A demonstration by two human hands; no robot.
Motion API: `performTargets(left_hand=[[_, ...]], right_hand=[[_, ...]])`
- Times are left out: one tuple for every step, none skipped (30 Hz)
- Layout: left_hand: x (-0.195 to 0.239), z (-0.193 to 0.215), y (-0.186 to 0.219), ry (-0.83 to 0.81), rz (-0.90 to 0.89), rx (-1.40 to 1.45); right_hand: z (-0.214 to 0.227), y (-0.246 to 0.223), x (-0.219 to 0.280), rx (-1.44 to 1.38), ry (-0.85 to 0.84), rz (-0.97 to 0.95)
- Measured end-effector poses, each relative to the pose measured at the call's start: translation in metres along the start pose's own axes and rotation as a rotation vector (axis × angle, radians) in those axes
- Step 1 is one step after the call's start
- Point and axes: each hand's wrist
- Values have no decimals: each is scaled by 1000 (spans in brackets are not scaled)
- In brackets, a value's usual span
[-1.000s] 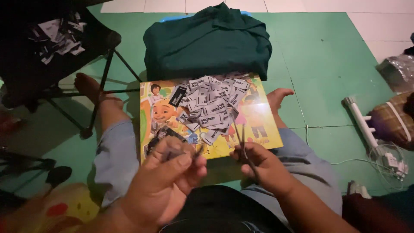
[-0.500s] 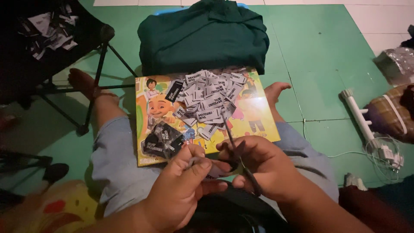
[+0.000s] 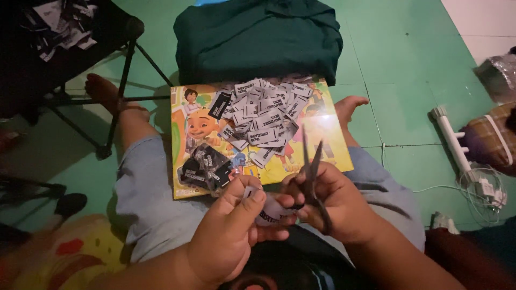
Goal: The person cuts small printed labels from a sheet using scissors.
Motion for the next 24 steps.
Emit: performTargets(left_hand=[[0, 0, 2, 0, 0, -1], [1, 0, 4, -5, 19, 1], [2, 0, 6, -10, 38, 4], [2, 0, 6, -9, 39, 3], [2, -1, 6, 2, 28, 3], [1, -2, 7, 10, 19, 0], [2, -7, 9, 9, 21, -2], [3, -12, 11, 86, 54, 28], [4, -17, 14, 163, 88, 59], [2, -16, 13, 161, 86, 58], [0, -15, 12, 174, 81, 71], [-2, -14, 11, 186, 74, 82], [-4, -10, 8, 183, 69, 80], [-6, -5, 6, 139, 56, 69], [-9, -1, 3, 94, 43, 57], [-9, 0, 3, 91, 40, 55], [-8, 1, 3, 71, 73, 45], [-8, 2, 4, 50, 107, 35], [-7, 0, 5, 47, 104, 33], [-6, -3, 7, 100, 124, -79], [-6, -7, 10, 153, 143, -190], [-12, 3, 4, 145, 132, -195], [-19, 13, -1, 62, 53, -356], [-24, 25, -8, -18, -22, -515]], right_hand=[[2, 0, 1, 0, 1, 1], [4, 0, 2, 2, -2, -25], [6, 0, 2, 4, -4, -51], [6, 1, 2, 2, -4, -52], [6, 2, 2, 21, 42, -42], [6, 2, 3, 42, 89, -30], [11, 6, 7, 42, 91, -28], [16, 10, 10, -4, 142, -56], [22, 15, 14, -51, 192, -83], [22, 15, 14, -49, 190, -81], [21, 15, 14, -99, 157, -95], [21, 15, 14, -148, 121, -108], [20, 15, 13, -146, 118, -104], [19, 15, 13, -33, 166, -144], [17, 14, 13, 80, 214, -184], [17, 14, 11, 82, 212, -180], [16, 14, 9, 136, 214, -141], [15, 14, 7, 191, 215, -103], [17, 19, 10, 194, 214, -99], [20, 23, 10, 195, 244, -84], [23, 26, 10, 195, 274, -68], [27, 28, 9, 202, 268, -57], [31, 30, 8, 184, 288, -85], [33, 34, 9, 161, 310, -118]])
Point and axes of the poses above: each hand's wrist, its own x-axis away from the middle knuckle, its own z-axis out of the back of the hand, y = z × x, and after that the axes turned 5 degrees about -y, right-handed
